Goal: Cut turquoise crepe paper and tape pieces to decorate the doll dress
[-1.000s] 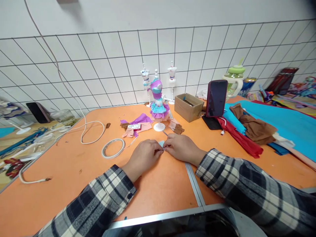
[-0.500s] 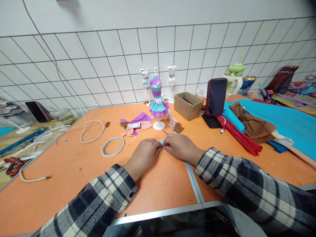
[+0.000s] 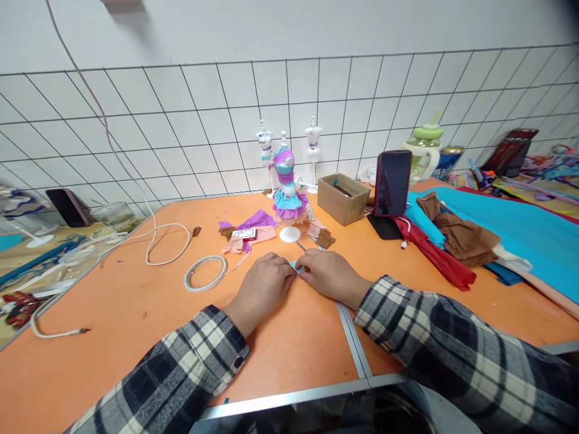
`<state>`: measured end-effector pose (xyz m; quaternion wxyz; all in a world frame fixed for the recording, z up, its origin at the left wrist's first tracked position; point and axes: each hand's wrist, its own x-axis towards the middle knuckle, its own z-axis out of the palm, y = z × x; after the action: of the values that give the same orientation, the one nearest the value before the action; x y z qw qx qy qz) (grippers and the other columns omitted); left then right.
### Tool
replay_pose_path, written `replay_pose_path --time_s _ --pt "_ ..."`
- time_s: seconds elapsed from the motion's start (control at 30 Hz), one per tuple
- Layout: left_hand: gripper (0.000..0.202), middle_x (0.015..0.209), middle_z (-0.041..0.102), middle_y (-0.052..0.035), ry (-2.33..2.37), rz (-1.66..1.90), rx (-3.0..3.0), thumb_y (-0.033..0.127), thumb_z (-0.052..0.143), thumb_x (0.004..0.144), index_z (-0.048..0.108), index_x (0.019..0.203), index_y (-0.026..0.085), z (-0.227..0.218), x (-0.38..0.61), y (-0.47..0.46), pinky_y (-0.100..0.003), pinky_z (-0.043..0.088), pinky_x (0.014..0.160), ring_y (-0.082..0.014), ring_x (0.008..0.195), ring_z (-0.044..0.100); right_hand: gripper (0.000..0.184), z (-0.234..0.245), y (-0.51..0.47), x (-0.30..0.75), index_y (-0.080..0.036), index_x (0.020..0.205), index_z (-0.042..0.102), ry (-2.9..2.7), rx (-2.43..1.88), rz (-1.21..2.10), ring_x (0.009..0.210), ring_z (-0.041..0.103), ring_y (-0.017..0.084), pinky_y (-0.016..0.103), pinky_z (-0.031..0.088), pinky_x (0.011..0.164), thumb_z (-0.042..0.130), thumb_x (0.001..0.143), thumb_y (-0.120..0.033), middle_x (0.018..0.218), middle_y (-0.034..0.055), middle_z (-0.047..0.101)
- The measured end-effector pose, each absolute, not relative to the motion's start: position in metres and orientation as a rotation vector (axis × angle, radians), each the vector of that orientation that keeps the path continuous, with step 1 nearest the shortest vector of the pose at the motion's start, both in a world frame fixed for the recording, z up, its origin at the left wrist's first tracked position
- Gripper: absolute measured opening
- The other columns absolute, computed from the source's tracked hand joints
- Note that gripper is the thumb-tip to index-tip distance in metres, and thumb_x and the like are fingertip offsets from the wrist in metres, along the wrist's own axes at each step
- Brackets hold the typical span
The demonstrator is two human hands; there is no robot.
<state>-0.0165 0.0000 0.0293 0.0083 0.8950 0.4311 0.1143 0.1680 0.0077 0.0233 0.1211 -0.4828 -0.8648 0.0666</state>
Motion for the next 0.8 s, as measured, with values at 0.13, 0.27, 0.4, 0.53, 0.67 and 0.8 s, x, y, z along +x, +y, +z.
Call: replay_pose_path --time_s 0.13,0.27,0.4,0.53,0.67,0.8 --pt "0.022 0.085 0.073 -0.0064 1.358 0.357 2.806 0.021 0.053 0.092 0.074 0.088 0.02 0.0305 -0.016 -0.0001 -0.035 0.045 0.08 -0.0229 0.086 0.058 0.022 0.0262 0.0082 0.1682 -0.024 0.094 0.071 -2.567 -1.423 0.194 0.085 0.062 0.017 0.026 0.035 0.062 0.051 0.094 -0.03 0.093 0.0025 0.067" --pt "0.02 0.084 0.073 -0.0065 1.361 0.385 2.768 0.021 0.054 0.091 0.074 0.095 0.02 0.0279 -0.0166 0.0018 -0.036 0.045 0.08 -0.0226 0.084 0.059 0.021 0.0274 0.0091 0.1675 -0.024 0.094 0.071 -2.552 -1.468 0.204 0.085 0.062 0.016 0.026 0.034 0.06 0.052 0.093 -0.031 0.094 0.0019 0.068" --pt "0.023 0.083 0.072 -0.0074 1.36 0.355 2.755 0.02 0.052 0.092 0.075 0.091 0.019 0.0258 -0.0172 0.0035 -0.035 0.045 0.08 -0.0226 0.084 0.059 0.019 0.0258 0.0096 0.1675 -0.024 0.092 0.071 -2.53 -1.489 0.24 0.085 0.062 0.016 0.026 0.033 0.06 0.053 0.092 -0.031 0.094 0.0014 0.068" --pt "0.023 0.083 0.071 -0.0072 1.356 0.353 2.77 0.019 0.053 0.091 0.075 0.088 0.02 0.0264 -0.0174 0.0032 -0.034 0.045 0.079 -0.0224 0.084 0.058 0.016 0.0228 0.0105 0.1682 -0.024 0.094 0.07 -2.488 -1.47 0.251 0.084 0.061 0.016 0.025 0.032 0.061 0.055 0.091 -0.029 0.094 0.0011 0.069" --pt "0.021 0.088 0.071 -0.0075 1.337 0.386 2.791 0.02 0.054 0.091 0.075 0.088 0.019 0.0277 -0.0175 0.0023 -0.034 0.045 0.082 -0.0228 0.089 0.058 0.017 0.0227 0.0106 0.1684 -0.024 0.092 0.07 -2.504 -1.457 0.258 0.084 0.06 0.016 0.026 0.031 0.061 0.053 0.091 -0.028 0.094 0.0015 0.069" --pt "0.02 0.084 0.073 -0.0068 1.357 0.371 2.785 0.02 0.054 0.091 0.074 0.089 0.02 0.0274 -0.0168 0.002 -0.035 0.044 0.081 -0.0221 0.084 0.059 0.016 0.0256 0.0091 0.1678 -0.023 0.087 0.069 -2.513 -1.459 0.253 0.082 0.06 0.015 0.027 0.03 0.059 0.054 0.091 -0.027 0.09 0.0012 0.068"
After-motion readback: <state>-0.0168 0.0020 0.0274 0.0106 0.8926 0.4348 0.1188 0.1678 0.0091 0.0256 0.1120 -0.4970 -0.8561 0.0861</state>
